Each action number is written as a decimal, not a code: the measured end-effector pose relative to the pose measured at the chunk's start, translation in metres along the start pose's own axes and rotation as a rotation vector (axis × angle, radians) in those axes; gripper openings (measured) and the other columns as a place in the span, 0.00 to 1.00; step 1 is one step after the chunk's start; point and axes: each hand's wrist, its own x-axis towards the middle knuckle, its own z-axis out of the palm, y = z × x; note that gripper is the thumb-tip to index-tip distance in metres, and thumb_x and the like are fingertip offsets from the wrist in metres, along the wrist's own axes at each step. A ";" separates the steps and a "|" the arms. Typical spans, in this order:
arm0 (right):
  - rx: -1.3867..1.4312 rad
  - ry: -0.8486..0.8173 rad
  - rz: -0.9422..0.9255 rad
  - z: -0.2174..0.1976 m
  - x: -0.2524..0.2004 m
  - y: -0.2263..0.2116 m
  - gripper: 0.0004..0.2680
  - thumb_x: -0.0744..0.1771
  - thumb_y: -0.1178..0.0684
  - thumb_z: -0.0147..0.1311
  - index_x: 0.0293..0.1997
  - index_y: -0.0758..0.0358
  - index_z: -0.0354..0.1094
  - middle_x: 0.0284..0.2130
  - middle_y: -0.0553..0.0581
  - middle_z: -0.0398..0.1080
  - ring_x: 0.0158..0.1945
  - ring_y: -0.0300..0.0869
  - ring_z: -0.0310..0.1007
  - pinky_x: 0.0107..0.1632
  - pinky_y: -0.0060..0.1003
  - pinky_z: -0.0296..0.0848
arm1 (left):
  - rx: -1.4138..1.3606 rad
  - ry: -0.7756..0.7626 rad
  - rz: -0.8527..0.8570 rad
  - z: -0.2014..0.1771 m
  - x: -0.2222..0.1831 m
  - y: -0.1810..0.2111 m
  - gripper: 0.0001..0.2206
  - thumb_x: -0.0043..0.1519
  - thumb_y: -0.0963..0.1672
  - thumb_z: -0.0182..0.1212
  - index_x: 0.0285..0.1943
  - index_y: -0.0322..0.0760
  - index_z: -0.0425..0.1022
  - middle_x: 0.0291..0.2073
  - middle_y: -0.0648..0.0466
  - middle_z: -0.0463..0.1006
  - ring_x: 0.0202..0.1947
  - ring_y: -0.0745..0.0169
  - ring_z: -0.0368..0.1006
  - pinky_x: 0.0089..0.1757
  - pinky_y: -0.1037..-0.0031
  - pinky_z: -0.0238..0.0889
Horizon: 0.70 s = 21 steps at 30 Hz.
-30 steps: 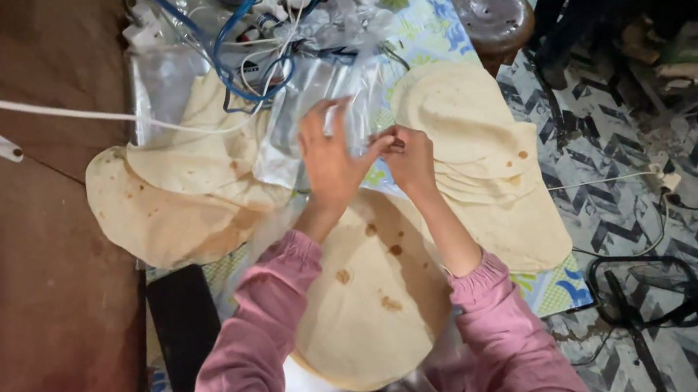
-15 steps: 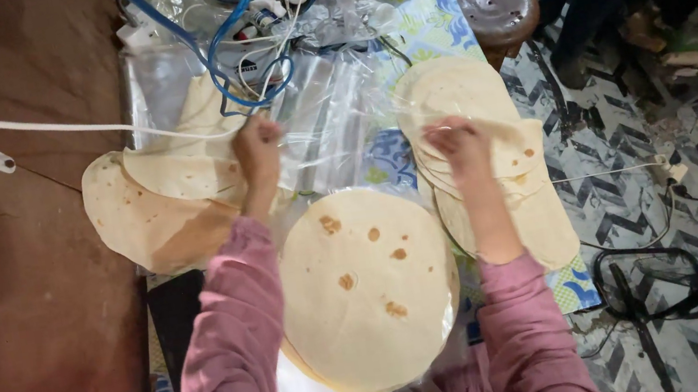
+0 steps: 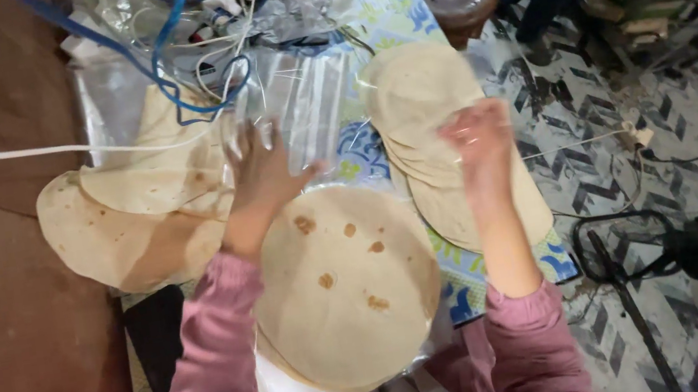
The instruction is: The person stacks several tortillas one by one onto a plastic sheet and then places another plastic sheet on top of the stack.
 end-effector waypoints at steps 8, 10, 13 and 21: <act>-0.914 -1.351 0.132 0.182 -0.110 -0.122 0.05 0.69 0.55 0.56 0.45 0.60 0.76 0.34 0.53 0.79 0.35 0.43 0.78 0.39 0.37 0.73 | -0.646 0.200 0.722 -0.127 -0.146 0.072 0.39 0.42 0.47 0.79 0.60 0.38 0.60 0.71 0.39 0.55 0.77 0.40 0.44 0.71 0.44 0.36; -0.823 -1.391 0.061 0.180 -0.121 -0.145 0.04 0.69 0.58 0.56 0.46 0.61 0.76 0.34 0.55 0.78 0.34 0.44 0.77 0.38 0.37 0.72 | -0.520 0.183 0.746 -0.142 -0.182 0.066 0.21 0.42 0.45 0.79 0.44 0.46 0.78 0.65 0.44 0.70 0.75 0.43 0.52 0.71 0.44 0.36; -0.577 -1.122 0.179 0.149 -0.138 -0.170 0.05 0.70 0.62 0.54 0.47 0.68 0.75 0.33 0.57 0.79 0.30 0.38 0.80 0.33 0.32 0.78 | -0.808 -0.022 0.658 -0.144 -0.234 0.043 0.11 0.48 0.42 0.78 0.29 0.39 0.76 0.35 0.56 0.84 0.50 0.54 0.79 0.69 0.44 0.49; -0.871 -0.241 0.057 0.100 -0.127 -0.106 0.06 0.71 0.60 0.56 0.51 0.71 0.73 0.26 0.54 0.71 0.25 0.33 0.67 0.29 0.26 0.63 | -1.222 0.072 -0.132 -0.080 -0.272 -0.015 0.05 0.56 0.34 0.66 0.35 0.31 0.75 0.31 0.54 0.80 0.34 0.66 0.80 0.39 0.74 0.76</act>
